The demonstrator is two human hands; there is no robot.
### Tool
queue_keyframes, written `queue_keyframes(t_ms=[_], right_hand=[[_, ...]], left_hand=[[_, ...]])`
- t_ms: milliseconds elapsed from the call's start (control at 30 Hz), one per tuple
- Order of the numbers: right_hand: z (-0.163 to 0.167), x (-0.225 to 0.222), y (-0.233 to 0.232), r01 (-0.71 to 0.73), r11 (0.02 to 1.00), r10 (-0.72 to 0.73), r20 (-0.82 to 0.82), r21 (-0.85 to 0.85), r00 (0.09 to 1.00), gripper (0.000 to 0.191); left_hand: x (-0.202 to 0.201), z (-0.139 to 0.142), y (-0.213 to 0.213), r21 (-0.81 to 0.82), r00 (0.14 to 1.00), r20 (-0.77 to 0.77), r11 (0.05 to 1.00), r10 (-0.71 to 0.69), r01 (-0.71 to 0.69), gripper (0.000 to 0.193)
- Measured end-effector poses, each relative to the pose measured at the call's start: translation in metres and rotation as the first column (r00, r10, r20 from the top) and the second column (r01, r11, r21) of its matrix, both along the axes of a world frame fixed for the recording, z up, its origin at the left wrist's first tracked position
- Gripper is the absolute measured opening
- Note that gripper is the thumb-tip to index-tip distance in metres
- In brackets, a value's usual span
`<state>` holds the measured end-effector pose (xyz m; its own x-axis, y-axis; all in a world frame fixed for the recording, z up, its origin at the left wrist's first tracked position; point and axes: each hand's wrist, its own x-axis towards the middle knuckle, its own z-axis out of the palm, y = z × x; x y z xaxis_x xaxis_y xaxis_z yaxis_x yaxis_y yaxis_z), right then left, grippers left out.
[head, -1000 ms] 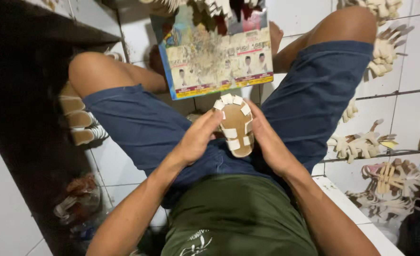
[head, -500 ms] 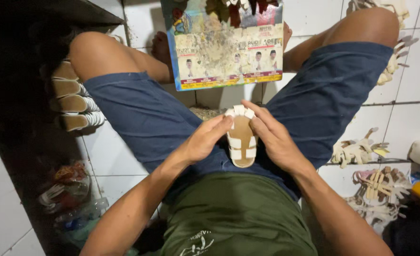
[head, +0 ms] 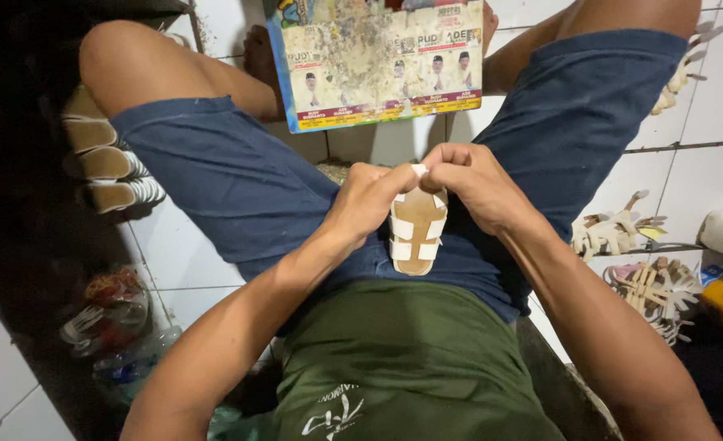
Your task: The person sits on the workshop floor and fits cut leather upper pieces over wooden shoe lasts, folding and pressing the strap pieces around the last by hand. They take additional lasts from a shelf, fit more uppers, and set finished lasts aside among other completed pieces.
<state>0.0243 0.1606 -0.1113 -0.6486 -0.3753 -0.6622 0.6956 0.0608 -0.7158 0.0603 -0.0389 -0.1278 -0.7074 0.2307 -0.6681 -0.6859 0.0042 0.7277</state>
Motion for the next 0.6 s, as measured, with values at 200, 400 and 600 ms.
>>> queue_keyframes(t_ms=[200,400,600], right_hand=[[0.029,-0.017,-0.010,0.013,0.996,0.000,-0.140,0.094,0.990,0.011],[0.115,-0.025,-0.011,0.224,0.928,0.297,-0.954,0.297,0.035,0.027],[0.126,-0.020,-0.030,0.284,0.929,0.306,-0.923,0.237,-0.232,0.040]], left_hand=[[-0.018,0.018,0.002,0.065,0.998,-0.054,0.998,0.018,-0.014,0.046],[-0.074,0.084,-0.019,0.548,0.834,-0.173,0.755,0.524,-0.360,0.072],[-0.088,0.135,-0.013,0.883,0.911,-0.038,0.440,0.410,-0.161,0.071]])
